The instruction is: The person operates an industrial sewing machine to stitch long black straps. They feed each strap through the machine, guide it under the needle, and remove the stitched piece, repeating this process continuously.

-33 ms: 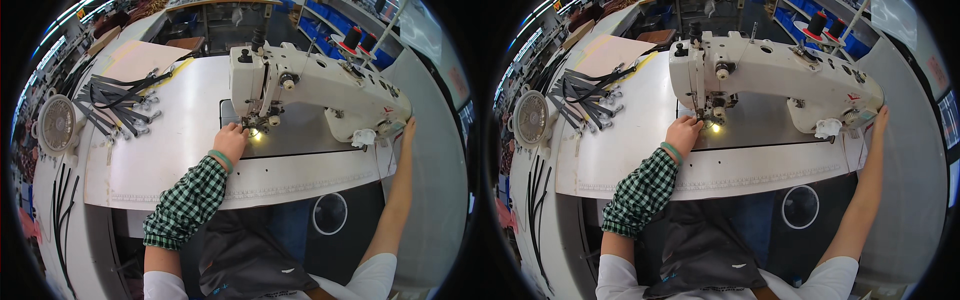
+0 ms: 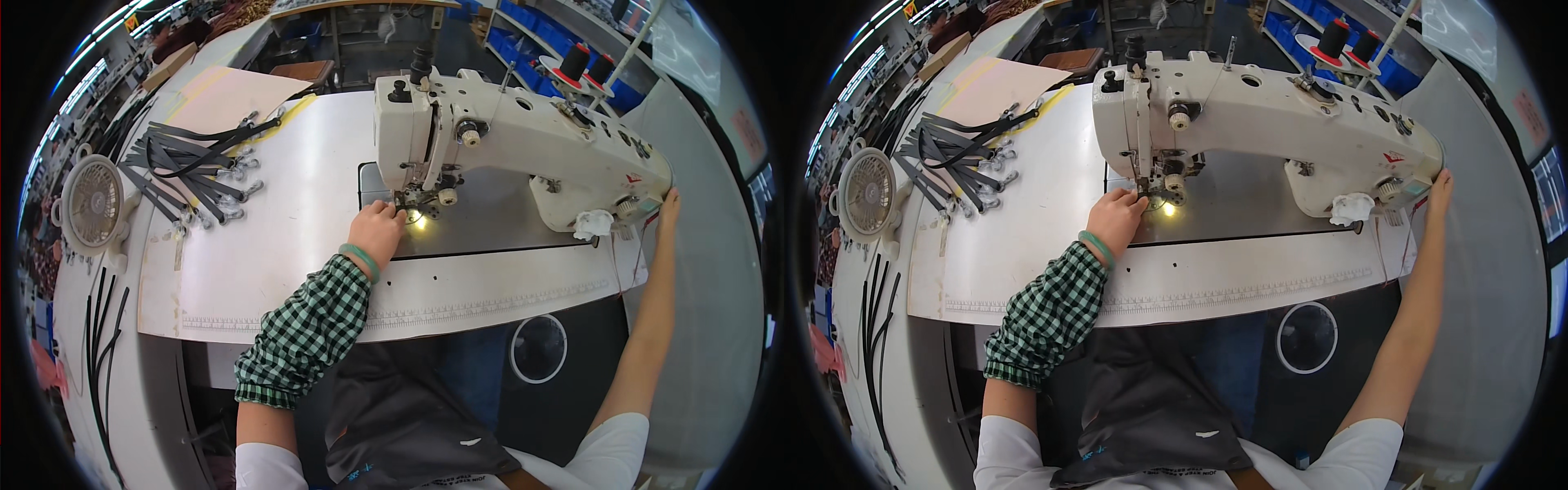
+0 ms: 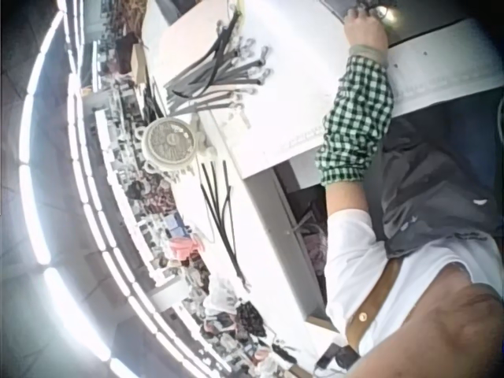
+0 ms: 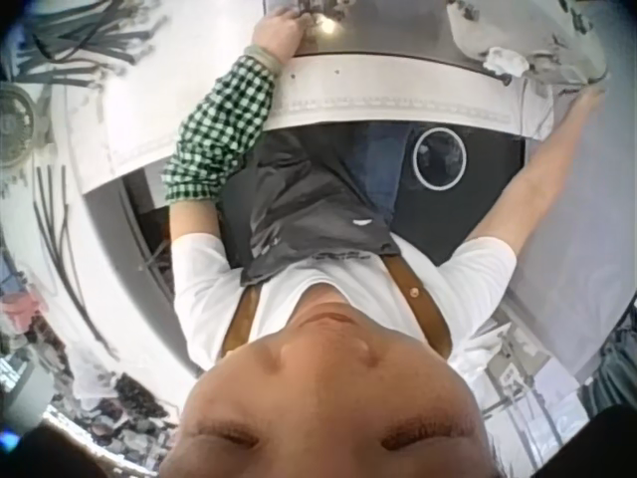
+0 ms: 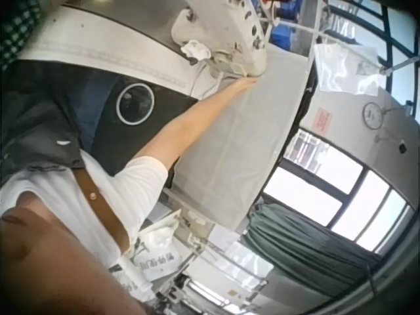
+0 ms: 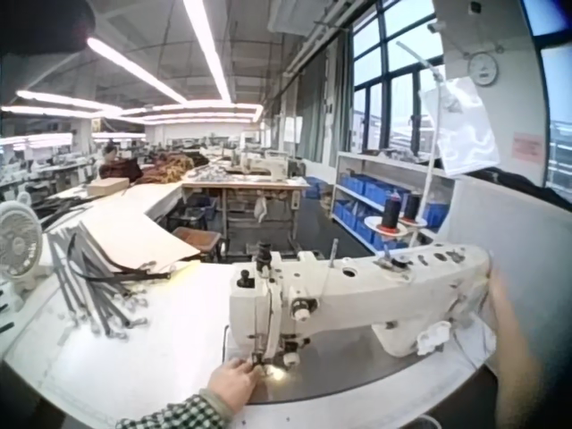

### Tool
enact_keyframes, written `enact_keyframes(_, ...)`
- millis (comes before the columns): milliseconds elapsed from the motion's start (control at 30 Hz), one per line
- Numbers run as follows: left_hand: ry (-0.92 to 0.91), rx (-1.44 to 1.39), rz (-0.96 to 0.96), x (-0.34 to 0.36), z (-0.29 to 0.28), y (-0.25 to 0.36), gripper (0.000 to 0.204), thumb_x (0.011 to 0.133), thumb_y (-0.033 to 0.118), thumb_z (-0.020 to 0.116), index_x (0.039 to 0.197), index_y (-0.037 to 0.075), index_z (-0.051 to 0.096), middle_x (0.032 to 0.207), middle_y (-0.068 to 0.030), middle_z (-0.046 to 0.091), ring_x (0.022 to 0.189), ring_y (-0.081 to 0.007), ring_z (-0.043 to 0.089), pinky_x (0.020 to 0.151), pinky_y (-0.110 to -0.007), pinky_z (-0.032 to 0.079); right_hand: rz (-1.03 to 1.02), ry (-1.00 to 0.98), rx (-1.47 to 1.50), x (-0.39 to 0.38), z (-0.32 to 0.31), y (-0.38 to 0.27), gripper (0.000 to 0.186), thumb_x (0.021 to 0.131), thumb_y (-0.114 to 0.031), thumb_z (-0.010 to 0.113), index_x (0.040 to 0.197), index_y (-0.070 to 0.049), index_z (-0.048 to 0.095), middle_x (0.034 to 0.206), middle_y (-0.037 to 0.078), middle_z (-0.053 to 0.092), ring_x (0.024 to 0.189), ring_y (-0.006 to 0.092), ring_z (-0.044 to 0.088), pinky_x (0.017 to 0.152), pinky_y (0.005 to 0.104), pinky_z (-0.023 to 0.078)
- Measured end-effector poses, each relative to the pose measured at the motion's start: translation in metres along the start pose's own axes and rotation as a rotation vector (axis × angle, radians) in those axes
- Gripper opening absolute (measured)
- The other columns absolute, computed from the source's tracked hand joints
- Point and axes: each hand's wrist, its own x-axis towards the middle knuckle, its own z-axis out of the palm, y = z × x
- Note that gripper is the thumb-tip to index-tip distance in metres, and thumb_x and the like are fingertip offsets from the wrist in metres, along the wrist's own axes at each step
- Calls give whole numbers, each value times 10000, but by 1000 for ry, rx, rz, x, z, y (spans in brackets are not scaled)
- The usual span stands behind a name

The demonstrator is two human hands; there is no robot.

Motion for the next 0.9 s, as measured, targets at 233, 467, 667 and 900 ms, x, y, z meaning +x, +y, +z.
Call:
enact_keyframes(233,20,-35,59,-1,1,-4,151,645,65,564,792,54,599,752,-48,591,794,-196,552,705,-292,462,157,-59,57,-14,-3,6,472,902,-394,353,1059,28,494,976,109,555,893,195,506,783,298,385)
enact_keyframes(467,7,-35,47,-1,-1,-3,206,651,66,574,854,55,608,821,-54,603,836,-197,552,731,-291,464,93,28,106,-11,3,16,482,899,-413,353,1090,14,473,978,100,551,896,187,500,783,298,383)
enact_keyframes(667,17,-44,10,-3,-1,-4,221,669,72,568,886,52,602,880,-64,600,868,-197,548,760,-294,463,181,-101,45,11,-9,8,470,901,-416,337,1049,3,491,976,95,540,850,160,492,733,283,390)
enact_keyframes(900,7,13,12,-3,-2,-2,199,698,86,540,885,55,598,873,-57,586,870,-193,536,742,-288,465,209,37,236,-36,18,39,523,904,-428,306,1150,15,433,1081,127,517,941,201,505,796,312,403)
